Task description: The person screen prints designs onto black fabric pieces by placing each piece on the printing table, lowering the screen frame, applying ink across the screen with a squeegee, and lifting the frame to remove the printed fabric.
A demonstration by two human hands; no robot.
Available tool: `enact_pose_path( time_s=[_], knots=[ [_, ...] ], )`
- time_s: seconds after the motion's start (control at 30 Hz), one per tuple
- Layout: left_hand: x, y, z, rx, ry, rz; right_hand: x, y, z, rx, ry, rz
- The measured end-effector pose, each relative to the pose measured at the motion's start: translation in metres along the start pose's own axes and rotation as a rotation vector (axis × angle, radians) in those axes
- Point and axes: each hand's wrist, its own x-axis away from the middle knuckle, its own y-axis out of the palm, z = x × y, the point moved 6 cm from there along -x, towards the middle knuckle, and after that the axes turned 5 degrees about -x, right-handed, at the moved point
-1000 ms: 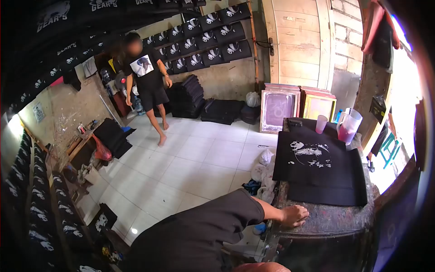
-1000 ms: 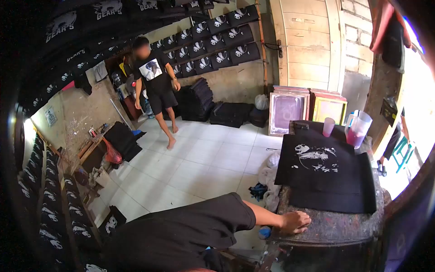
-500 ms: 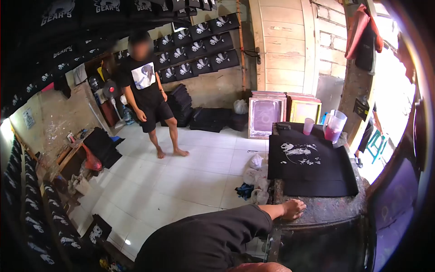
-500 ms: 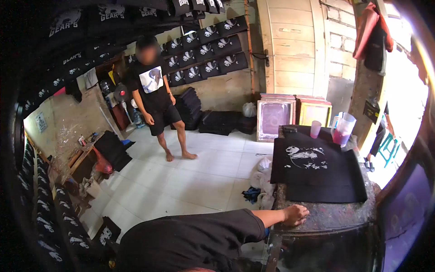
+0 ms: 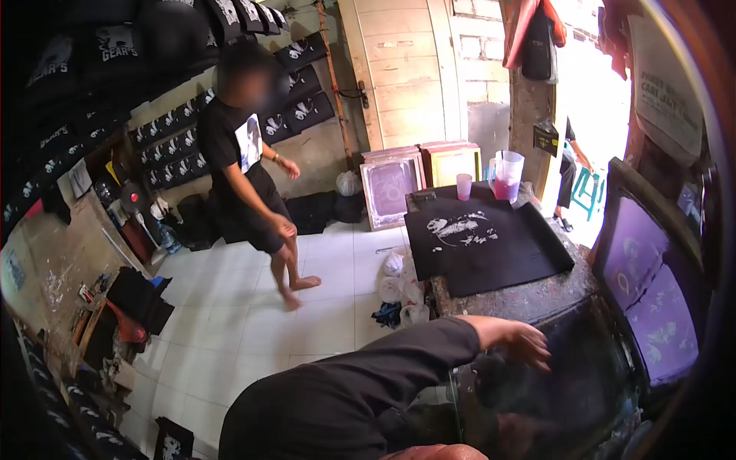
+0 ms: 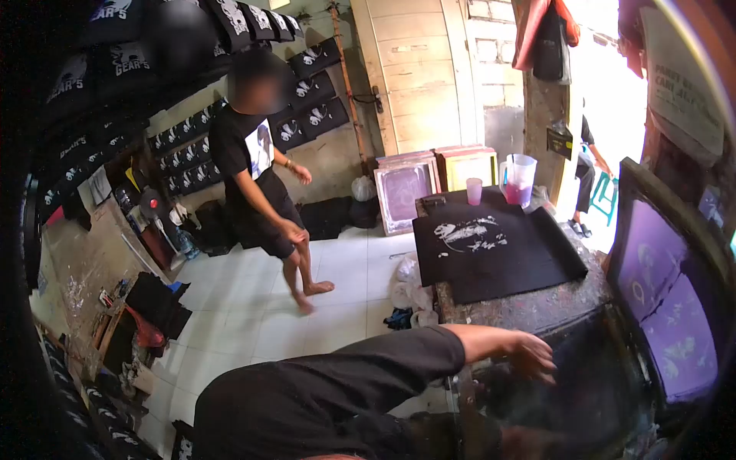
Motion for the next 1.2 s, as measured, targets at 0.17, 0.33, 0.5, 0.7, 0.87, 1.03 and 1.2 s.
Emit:
enact_pose_path(
  time_s=[0.17,0.33,0.5,0.7,0.87,1.03,1.2],
  knots=[
    [-0.273,0.024,0.043,0.549,-0.113,0.154,0.005,-0.023,0.028,0.054,0.049,0.024],
    [-0.300,-0.066,0.014,0.442,-0.125,0.604,-0.011,-0.034,0.045,0.111,0.084,0.021],
    [-0.089,0.034,-0.096,0.502,-0.851,0.027,-0.033,-0.039,0.067,0.112,0.121,0.028],
    [0.167,0.079,-0.087,0.483,-1.229,0.291,-0.039,-0.036,0.055,0.086,0.210,-0.035],
    [0.167,0.061,-0.120,-0.065,-1.241,0.050,-0.044,-0.035,0.054,0.010,0.106,-0.076],
    [0.162,0.057,-0.152,-0.240,-1.299,-0.288,-0.044,-0.041,0.053,-0.038,0.160,-0.095],
    [0.174,0.110,-0.166,-0.068,-1.319,-0.350,-0.038,-0.032,0.055,0.022,0.027,0.048]
  ],
)
